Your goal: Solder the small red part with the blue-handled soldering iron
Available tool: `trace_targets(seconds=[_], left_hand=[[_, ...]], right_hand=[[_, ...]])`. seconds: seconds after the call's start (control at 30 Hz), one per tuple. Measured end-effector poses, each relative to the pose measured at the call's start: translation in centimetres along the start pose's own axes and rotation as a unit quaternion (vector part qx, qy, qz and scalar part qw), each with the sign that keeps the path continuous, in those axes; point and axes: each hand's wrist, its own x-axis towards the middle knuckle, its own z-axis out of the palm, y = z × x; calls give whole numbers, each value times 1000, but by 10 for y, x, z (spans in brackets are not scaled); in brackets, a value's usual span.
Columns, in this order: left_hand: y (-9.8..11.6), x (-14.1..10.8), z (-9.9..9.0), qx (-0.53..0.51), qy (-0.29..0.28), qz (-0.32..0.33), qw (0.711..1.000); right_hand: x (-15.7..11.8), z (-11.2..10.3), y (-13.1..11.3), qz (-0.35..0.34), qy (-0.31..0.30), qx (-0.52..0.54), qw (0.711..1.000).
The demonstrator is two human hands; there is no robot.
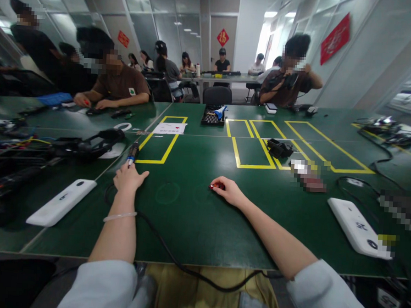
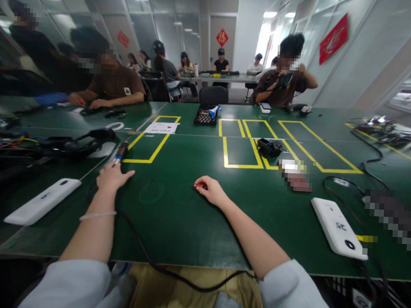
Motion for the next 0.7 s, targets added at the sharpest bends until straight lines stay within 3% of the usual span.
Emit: trace_targets(seconds=[0.17,0.33,0.5,0.7], left_hand=[[-11,9,3,-5,8,-32,999],[-25,17,2,-17,-54,-84,995],[-25,15,2,-20,-25,-40,999],[-10,9,3,-25,-15,-16,999]], right_hand=[[0,-1,0,-10,9,0,1000],[-1,-2,0,-12,9,1,1000],[-1,-1,-1,-5,8,13,1000],[-1,-1,-4,12,0,39,999]])
